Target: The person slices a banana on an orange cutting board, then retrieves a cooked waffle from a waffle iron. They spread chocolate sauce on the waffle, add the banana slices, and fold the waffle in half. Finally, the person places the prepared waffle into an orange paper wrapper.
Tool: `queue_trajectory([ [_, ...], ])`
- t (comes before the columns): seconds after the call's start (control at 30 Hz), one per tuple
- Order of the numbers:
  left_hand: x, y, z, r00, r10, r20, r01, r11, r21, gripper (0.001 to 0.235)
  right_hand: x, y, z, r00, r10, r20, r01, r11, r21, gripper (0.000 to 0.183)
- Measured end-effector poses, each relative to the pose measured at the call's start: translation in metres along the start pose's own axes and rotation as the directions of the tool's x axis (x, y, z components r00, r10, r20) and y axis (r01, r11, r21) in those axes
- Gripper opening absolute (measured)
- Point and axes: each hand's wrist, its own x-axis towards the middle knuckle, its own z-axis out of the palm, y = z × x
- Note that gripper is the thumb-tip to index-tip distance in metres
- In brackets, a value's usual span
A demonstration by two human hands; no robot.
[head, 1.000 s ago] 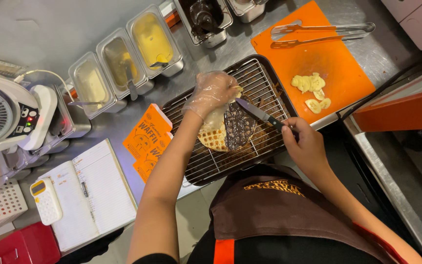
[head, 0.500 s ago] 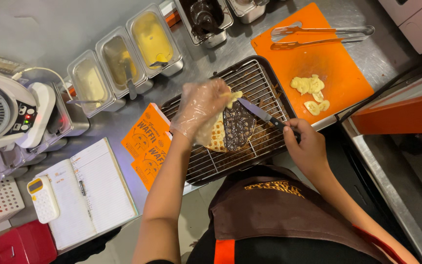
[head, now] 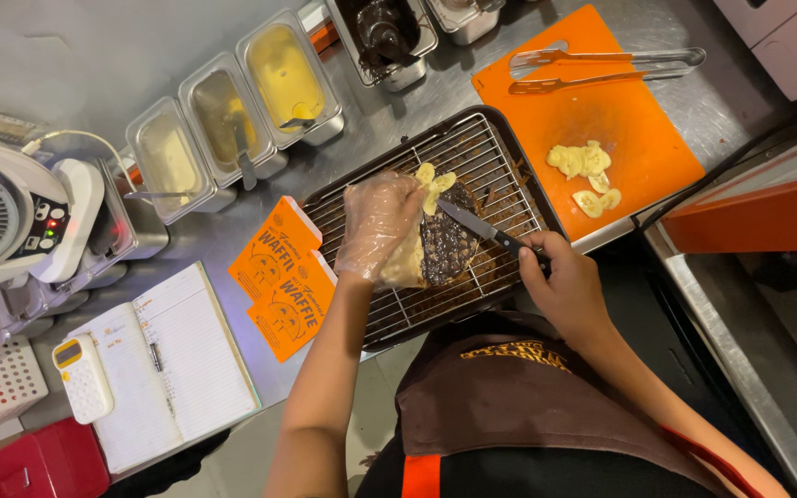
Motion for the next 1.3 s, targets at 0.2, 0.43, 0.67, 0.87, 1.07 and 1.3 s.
queue_trajectory([
  [0.2,-0.004,0.014,-0.007,0.999,0.021,-0.046,-0.029,0.983,-0.179,0.016,-0.019,0.014,-0.018,0.996,0.057,-0.065,-0.046,0.986,0.163,0.025],
  [0.43,0.007,0.021,0.027,0.994,-0.092,0.063,0.099,0.988,-0.120,0.012,-0.045,0.052,-0.042,0.964,0.157,-0.215,-0.135,0.984,0.114,0.023],
  [0.67,0.003,0.035,0.008,0.995,0.097,-0.019,-0.098,0.994,-0.049,0.012,-0.083,0.113,-0.042,0.915,0.270,-0.299,-0.137,0.906,0.400,0.024],
  [0.87,0.030,0.086,0.026,0.960,0.200,0.197,-0.157,0.964,-0.216,0.013,-0.103,0.145,-0.035,0.791,0.521,-0.322,-0.283,0.777,0.563,0.026],
  [1.07,0.049,0.131,0.130,0.640,0.752,0.156,-0.767,0.639,0.063,0.015,-0.091,0.140,-0.035,0.849,0.260,-0.461,-0.087,0.928,0.363,0.027],
  [1.3,0.051,0.125,0.148,0.621,0.782,0.050,-0.784,0.617,0.071,0.019,-0.091,0.124,-0.042,0.820,0.466,-0.333,-0.202,0.779,0.593,0.028],
])
